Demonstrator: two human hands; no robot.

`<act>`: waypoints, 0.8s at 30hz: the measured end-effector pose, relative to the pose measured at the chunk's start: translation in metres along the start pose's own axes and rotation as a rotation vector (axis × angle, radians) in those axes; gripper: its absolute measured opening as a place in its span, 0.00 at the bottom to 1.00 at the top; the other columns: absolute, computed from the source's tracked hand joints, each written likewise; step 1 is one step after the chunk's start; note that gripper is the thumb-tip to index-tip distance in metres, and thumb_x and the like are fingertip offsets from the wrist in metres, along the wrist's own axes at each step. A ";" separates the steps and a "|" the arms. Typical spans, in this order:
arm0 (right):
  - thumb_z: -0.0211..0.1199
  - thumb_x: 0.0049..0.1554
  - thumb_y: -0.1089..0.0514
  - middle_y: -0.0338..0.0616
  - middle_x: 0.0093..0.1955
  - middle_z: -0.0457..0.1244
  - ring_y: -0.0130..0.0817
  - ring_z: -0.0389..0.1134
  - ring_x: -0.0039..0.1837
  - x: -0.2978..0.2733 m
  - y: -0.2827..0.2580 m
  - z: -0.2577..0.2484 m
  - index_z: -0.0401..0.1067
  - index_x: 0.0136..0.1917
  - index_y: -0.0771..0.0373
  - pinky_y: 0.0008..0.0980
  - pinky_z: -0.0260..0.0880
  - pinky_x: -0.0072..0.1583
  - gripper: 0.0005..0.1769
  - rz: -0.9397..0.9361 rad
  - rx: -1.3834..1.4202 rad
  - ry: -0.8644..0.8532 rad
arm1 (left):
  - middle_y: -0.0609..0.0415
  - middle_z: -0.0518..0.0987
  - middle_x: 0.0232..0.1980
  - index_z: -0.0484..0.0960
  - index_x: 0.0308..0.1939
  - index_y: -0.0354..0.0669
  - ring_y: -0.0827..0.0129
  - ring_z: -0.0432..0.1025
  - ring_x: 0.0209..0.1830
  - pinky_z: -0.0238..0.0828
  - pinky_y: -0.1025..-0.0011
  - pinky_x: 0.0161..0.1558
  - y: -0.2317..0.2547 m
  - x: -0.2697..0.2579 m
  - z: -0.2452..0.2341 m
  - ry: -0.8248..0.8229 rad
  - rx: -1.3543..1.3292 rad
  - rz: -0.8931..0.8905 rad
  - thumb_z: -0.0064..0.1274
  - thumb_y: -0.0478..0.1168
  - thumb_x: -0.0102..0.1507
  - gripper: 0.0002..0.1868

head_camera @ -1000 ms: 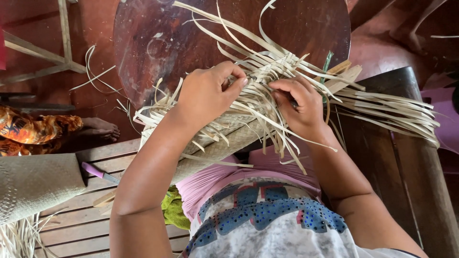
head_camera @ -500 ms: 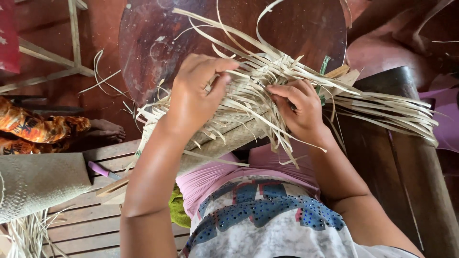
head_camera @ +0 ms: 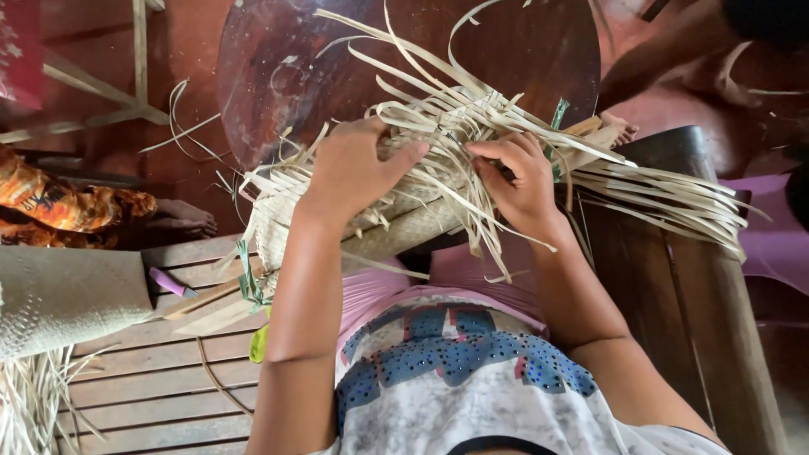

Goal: Weaving natural fiber strands into a structured object.

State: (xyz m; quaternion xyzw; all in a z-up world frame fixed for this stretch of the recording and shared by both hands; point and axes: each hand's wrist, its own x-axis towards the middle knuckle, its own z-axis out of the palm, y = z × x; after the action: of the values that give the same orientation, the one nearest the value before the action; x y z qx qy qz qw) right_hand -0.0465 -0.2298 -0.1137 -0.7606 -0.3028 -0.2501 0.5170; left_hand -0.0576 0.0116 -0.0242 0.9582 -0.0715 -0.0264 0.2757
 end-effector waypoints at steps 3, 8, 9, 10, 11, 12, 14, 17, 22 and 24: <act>0.69 0.58 0.72 0.50 0.42 0.66 0.50 0.67 0.45 -0.006 0.007 -0.001 0.81 0.58 0.61 0.43 0.68 0.50 0.16 -0.009 0.007 0.003 | 0.26 0.76 0.59 0.79 0.57 0.24 0.36 0.68 0.66 0.62 0.46 0.66 0.013 0.006 -0.014 -0.168 -0.236 -0.129 0.53 0.61 0.61 0.39; 0.69 0.58 0.73 0.48 0.43 0.66 0.48 0.66 0.45 -0.004 0.004 -0.002 0.81 0.58 0.60 0.42 0.68 0.50 0.17 -0.003 0.012 0.001 | 0.37 0.71 0.39 0.81 0.48 0.27 0.51 0.60 0.43 0.59 0.57 0.48 0.011 0.017 -0.013 -0.170 -0.574 0.023 0.59 0.49 0.62 0.24; 0.70 0.57 0.71 0.48 0.44 0.67 0.48 0.66 0.45 -0.006 0.009 -0.001 0.81 0.57 0.59 0.42 0.68 0.50 0.16 0.000 0.001 -0.005 | 0.57 0.69 0.19 0.85 0.43 0.37 0.74 0.56 0.17 0.62 0.73 0.30 0.005 0.024 -0.012 -0.208 -0.578 0.022 0.58 0.44 0.64 0.13; 0.70 0.57 0.71 0.48 0.44 0.67 0.48 0.66 0.45 -0.006 0.007 -0.002 0.81 0.57 0.59 0.42 0.68 0.50 0.16 -0.002 -0.001 -0.006 | 0.57 0.69 0.19 0.85 0.43 0.37 0.74 0.56 0.17 0.62 0.73 0.30 0.012 0.023 -0.017 -0.207 -0.580 0.024 0.58 0.44 0.64 0.13; 0.70 0.57 0.72 0.49 0.44 0.67 0.49 0.66 0.45 -0.005 0.006 -0.002 0.81 0.57 0.60 0.43 0.68 0.50 0.15 -0.001 -0.007 -0.009 | 0.61 0.63 0.18 0.78 0.32 0.40 0.75 0.53 0.17 0.57 0.75 0.28 0.019 0.022 -0.022 -0.165 -0.632 0.028 0.61 0.42 0.62 0.11; 0.70 0.57 0.73 0.51 0.44 0.67 0.50 0.66 0.45 -0.005 0.004 -0.003 0.81 0.56 0.60 0.44 0.68 0.50 0.15 0.000 -0.013 -0.013 | 0.64 0.58 0.17 0.71 0.21 0.44 0.76 0.51 0.16 0.52 0.76 0.26 0.025 0.021 -0.027 -0.123 -0.684 0.032 0.64 0.40 0.60 0.18; 0.70 0.57 0.72 0.51 0.44 0.67 0.50 0.66 0.45 -0.006 0.010 -0.003 0.82 0.55 0.60 0.43 0.68 0.50 0.15 -0.007 -0.029 -0.019 | 0.65 0.55 0.16 0.65 0.18 0.48 0.78 0.47 0.16 0.49 0.77 0.24 -0.003 0.031 0.005 -0.082 -0.673 0.030 0.65 0.44 0.62 0.25; 0.71 0.56 0.72 0.52 0.44 0.67 0.51 0.67 0.44 -0.011 0.016 -0.007 0.82 0.54 0.60 0.43 0.68 0.50 0.13 -0.006 -0.052 -0.030 | 0.66 0.51 0.15 0.58 0.14 0.52 0.79 0.46 0.16 0.46 0.76 0.23 -0.024 0.043 0.027 -0.014 -0.636 0.017 0.68 0.49 0.62 0.33; 0.71 0.57 0.70 0.50 0.44 0.67 0.51 0.70 0.47 -0.030 0.025 -0.030 0.83 0.54 0.57 0.43 0.70 0.52 0.13 0.035 -0.139 -0.045 | 0.65 0.47 0.17 0.57 0.15 0.53 0.80 0.45 0.19 0.45 0.77 0.26 -0.031 0.047 0.031 0.021 -0.604 0.060 0.62 0.44 0.62 0.30; 0.72 0.58 0.68 0.47 0.45 0.68 0.49 0.71 0.47 -0.037 0.023 -0.041 0.83 0.54 0.56 0.43 0.70 0.52 0.13 0.070 -0.213 -0.046 | 0.64 0.47 0.16 0.56 0.15 0.52 0.80 0.46 0.19 0.44 0.76 0.25 -0.033 0.046 0.033 0.034 -0.580 0.067 0.64 0.48 0.62 0.32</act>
State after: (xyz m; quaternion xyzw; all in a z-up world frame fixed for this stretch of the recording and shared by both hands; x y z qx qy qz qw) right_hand -0.0580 -0.2818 -0.1399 -0.8269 -0.2597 -0.2450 0.4346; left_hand -0.0114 0.0144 -0.0703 0.8368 -0.0882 -0.0206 0.5399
